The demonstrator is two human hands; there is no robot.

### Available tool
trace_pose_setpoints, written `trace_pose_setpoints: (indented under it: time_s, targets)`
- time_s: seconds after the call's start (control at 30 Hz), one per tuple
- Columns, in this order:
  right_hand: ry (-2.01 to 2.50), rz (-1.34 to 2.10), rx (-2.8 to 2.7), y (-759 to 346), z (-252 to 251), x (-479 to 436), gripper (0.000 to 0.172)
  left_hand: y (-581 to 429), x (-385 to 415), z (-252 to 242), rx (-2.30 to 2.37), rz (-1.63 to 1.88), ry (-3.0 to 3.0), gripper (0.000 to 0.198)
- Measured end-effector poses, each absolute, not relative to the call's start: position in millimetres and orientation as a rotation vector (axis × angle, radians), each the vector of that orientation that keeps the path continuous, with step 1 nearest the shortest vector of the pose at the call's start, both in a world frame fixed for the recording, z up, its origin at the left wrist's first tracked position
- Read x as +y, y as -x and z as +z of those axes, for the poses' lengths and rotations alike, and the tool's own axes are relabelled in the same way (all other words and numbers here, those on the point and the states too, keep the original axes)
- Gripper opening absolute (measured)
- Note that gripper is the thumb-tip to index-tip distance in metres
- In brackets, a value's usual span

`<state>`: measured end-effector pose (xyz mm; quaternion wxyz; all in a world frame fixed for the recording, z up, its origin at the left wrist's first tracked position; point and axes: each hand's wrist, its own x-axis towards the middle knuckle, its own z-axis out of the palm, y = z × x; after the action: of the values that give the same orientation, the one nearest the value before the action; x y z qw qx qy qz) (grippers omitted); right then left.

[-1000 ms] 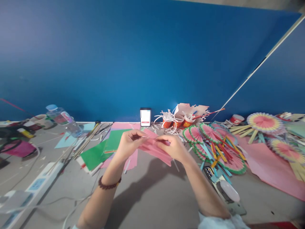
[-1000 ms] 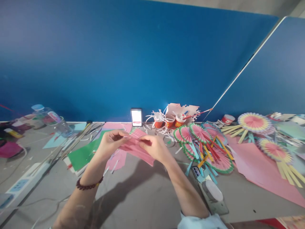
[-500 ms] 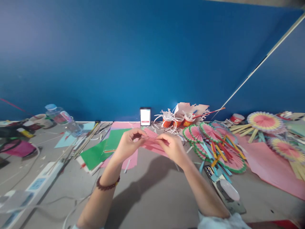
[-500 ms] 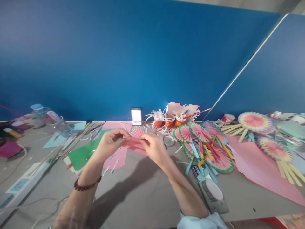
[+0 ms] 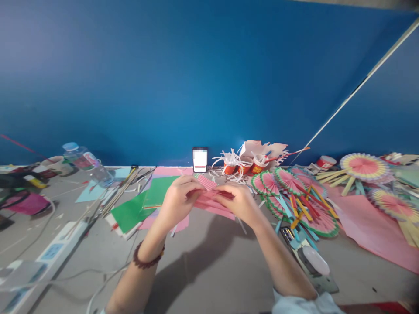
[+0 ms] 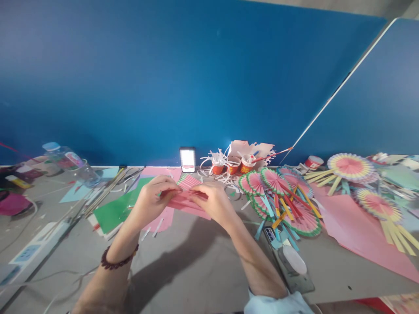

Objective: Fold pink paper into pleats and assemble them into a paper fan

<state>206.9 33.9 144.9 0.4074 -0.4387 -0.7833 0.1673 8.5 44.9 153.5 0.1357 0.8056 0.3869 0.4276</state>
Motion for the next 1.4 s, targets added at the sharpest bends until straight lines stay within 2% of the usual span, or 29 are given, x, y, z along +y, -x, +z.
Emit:
trace_pose_setpoints:
  time_s: [0.4,0.63,0.8,0.93,1.2,1.4]
  targets:
    - [1.137,0.415,-1.982,-206.4,139.1,34.3,0.013,-6.3,44.6,156.0,1.086,1.174,-2.304,0.017]
    - [1.144,0.333,-2.03,-202.3,133.8,35.8,0.018,-10.3,41.6,153.9,1.191,1.059,-2.554,0.012]
    - [1.136,0.448,-2.038,-203.1,140.0,33.6,0.011,-10.7,44.5,150.1,1.232,1.088,-2.608,0.015]
    - [1.161,0.548,-2.029,-209.7,146.7,31.9,0.022,-7.4,46.6,151.9,1.265,1.071,-2.544,0.019]
    - [1.177,0.673,-1.965,-211.6,145.3,33.3,0.012,-5.5,44.8,156.3,1.223,1.012,-2.514,0.021]
    - [1.229,0.781,-1.869,-209.1,146.9,35.9,0.01,-5.6,45.3,155.3,1.221,1.017,-2.534,0.021]
